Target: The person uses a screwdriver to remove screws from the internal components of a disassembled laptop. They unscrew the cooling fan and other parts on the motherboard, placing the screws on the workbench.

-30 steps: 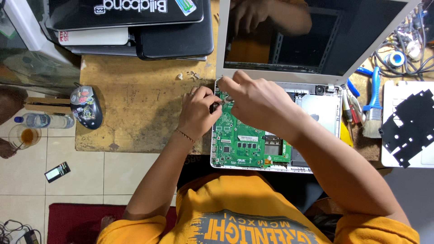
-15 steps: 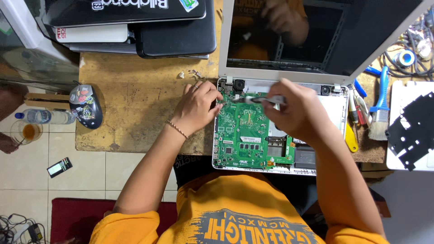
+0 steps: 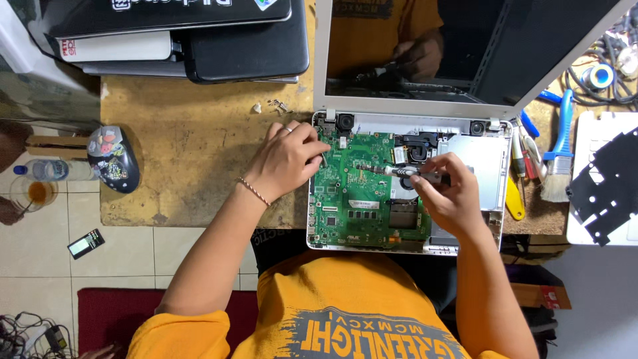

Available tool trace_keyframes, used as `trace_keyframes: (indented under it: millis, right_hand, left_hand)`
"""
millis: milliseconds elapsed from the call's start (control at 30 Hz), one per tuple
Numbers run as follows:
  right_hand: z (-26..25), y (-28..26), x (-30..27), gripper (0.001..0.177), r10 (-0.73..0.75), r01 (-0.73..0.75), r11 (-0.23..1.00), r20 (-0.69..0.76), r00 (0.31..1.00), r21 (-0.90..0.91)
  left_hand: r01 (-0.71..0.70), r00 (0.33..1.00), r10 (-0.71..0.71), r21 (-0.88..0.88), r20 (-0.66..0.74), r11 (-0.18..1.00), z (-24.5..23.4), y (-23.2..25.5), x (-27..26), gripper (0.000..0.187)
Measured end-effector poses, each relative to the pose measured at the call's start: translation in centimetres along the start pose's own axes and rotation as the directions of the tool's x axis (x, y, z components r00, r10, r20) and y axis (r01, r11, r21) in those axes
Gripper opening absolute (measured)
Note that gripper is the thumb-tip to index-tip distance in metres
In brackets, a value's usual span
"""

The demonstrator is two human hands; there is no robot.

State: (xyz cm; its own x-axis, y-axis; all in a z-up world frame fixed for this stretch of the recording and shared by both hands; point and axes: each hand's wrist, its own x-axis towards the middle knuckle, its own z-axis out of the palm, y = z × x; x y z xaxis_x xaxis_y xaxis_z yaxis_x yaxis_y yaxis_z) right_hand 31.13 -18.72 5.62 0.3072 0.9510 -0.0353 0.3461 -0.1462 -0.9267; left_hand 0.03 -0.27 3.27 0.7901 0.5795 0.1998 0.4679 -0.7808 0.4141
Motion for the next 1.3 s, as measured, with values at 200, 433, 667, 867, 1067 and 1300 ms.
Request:
trace_keyframes:
  millis: [200,433,667,867,1067,1300]
  right_hand:
    - [0.8,2.1,-0.8,0.012,-0.037,0.04,0.981,-0.018,0.999,0.192]
    - [0.8,4.2,-1.5,0.013,-0.082,0.083,0.916,-0.02,0.996,0.392]
    - [0.6,3.8,-1.4,0.015,-0.079,0.082,0.924,-0.023,0.997,0.373]
    - [0.2,4.4,-1.6,0.016,-0.07,0.086,0.915,-0.055,0.996,0.394]
    - [0.3,4.5,-1.6,0.016,-0.081,0.091,0.917,-0.043,0.996,0.388]
    - [-0.2,5.1,-1.7,0.015,-0.044,0.028,0.854,0.018,0.999,0.519]
  left_hand:
    - [-0.101,0.995,0.102,0.086,-0.002,0.991,1.7,0.0,-0.1,0.008]
    - [-0.135,0.989,0.121,-0.193,-0.082,0.972,3.2,2.9,-0.2,0.006]
    - [-0.143,0.985,0.109,-0.281,-0.136,0.949,2.7,4.3,0.5,0.005]
    - [-0.135,0.983,0.086,-0.327,-0.161,0.935,2.7,4.4,0.8,0.006]
    - [-0.162,0.984,0.122,-0.371,-0.129,0.914,2.8,5.2,1.2,0.007]
    - [0.011,1.0,-0.006,-0.789,0.01,0.615,-0.6,6.2,2.1,0.03]
